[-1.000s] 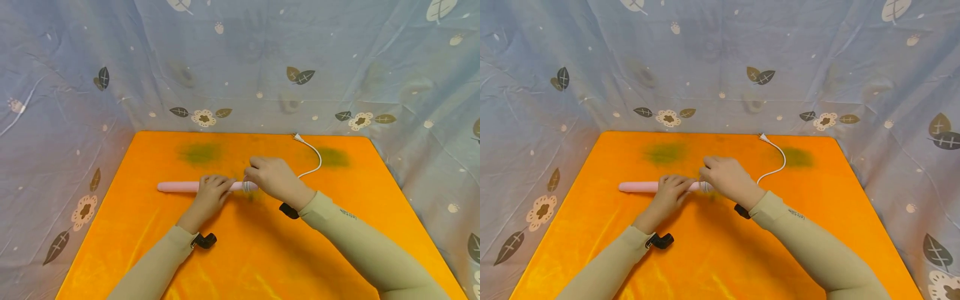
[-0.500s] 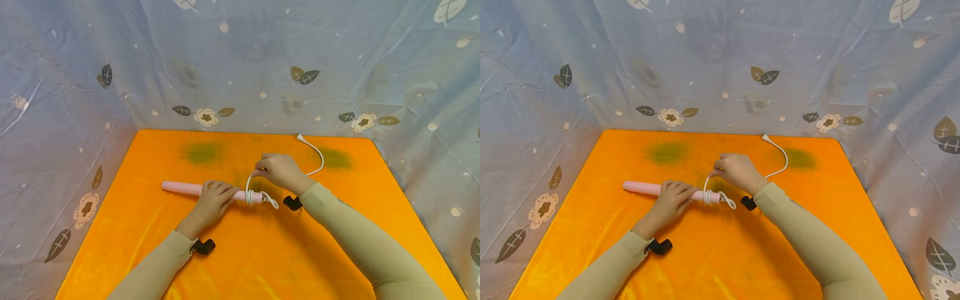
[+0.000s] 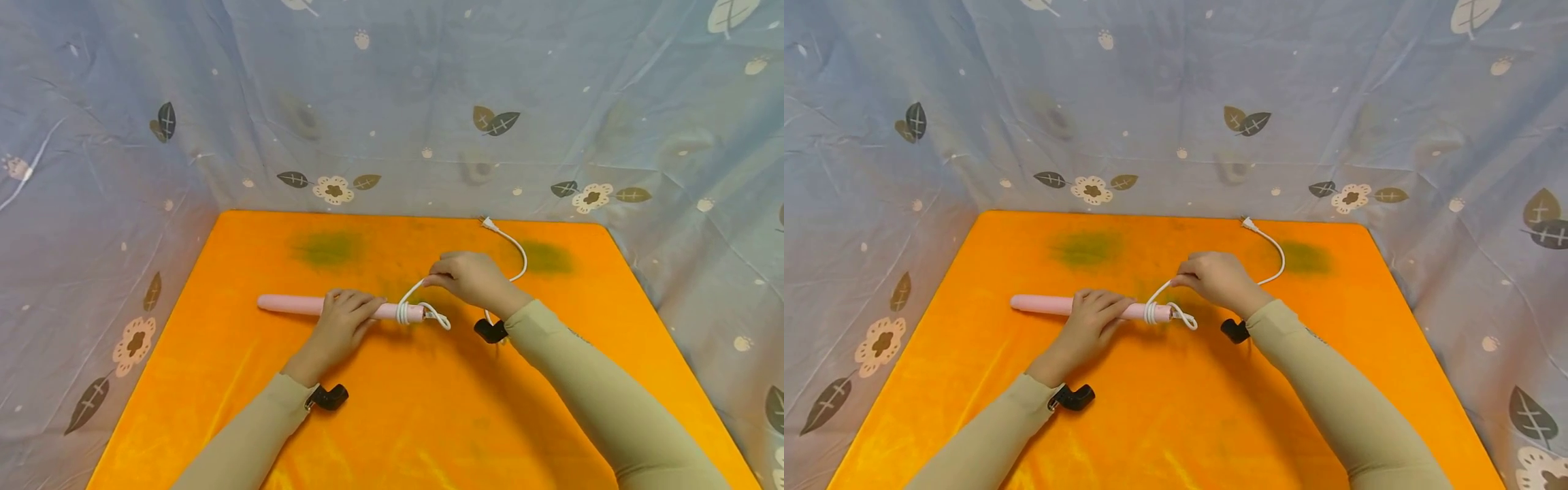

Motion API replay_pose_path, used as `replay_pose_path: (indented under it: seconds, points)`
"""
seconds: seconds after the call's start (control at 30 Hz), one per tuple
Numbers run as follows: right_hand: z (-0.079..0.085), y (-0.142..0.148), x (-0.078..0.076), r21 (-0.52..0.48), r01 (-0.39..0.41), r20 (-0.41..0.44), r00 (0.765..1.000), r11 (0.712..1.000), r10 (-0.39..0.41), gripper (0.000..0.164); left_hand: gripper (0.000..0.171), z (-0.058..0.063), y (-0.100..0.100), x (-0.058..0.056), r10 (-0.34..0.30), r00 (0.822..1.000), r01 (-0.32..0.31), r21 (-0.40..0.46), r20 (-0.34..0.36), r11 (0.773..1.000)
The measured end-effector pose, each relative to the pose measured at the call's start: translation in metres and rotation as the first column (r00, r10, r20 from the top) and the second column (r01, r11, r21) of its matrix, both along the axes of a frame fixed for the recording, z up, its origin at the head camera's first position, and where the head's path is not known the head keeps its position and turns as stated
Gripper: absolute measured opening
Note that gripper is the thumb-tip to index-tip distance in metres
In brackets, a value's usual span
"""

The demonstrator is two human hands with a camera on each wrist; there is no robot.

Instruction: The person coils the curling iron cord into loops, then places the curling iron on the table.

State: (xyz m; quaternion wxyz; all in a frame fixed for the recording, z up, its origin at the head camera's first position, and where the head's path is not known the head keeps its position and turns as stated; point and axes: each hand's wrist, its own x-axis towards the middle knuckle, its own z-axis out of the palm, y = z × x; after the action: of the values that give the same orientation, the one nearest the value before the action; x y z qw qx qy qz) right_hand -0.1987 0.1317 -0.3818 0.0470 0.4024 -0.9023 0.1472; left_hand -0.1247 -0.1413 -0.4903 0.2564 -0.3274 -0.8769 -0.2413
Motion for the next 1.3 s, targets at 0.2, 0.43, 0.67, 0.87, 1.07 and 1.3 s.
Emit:
replay_pose_path:
  seconds: [0.2,0.43,0.67,0.87,1.07,1.3]
  points:
    - [-0.017,-0.003,-0.008,0.019,0.032,0.027,0.999,0.999,-0.033,0.018,0.039,0.0,-0.001,0.003,-0.03,0.999,0.03,0.016,-0.022,0.999]
    - [-0.048,-0.007,-0.003,0.013,0.055,0.117,0.992,0.998,-0.057,0.015,0.046,0.005,0.0,0.003,-0.013,1.0,0.013,0.035,-0.005,0.999]
    - [-0.076,-0.016,0.024,-0.117,0.09,0.14,0.987,0.989,-0.073,0.005,0.045,0.009,0.001,-0.001,0.052,0.998,-0.053,0.054,0.018,0.997]
    - [-0.092,-0.029,0.045,-0.153,0.041,-0.028,0.999,0.987,-0.046,0.006,0.043,0.009,0.005,-0.005,0.096,0.995,-0.097,0.068,0.015,0.993]
    - [-0.083,-0.039,0.061,-0.044,0.132,0.019,0.991,0.99,-0.132,0.022,0.045,0.014,0.011,-0.007,0.125,0.992,-0.127,0.081,0.03,0.989]
    - [-0.07,-0.046,0.078,-0.011,0.087,-0.067,0.994,0.996,-0.088,0.025,0.046,0.013,0.012,-0.011,0.165,0.985,-0.169,0.058,0.056,0.984]
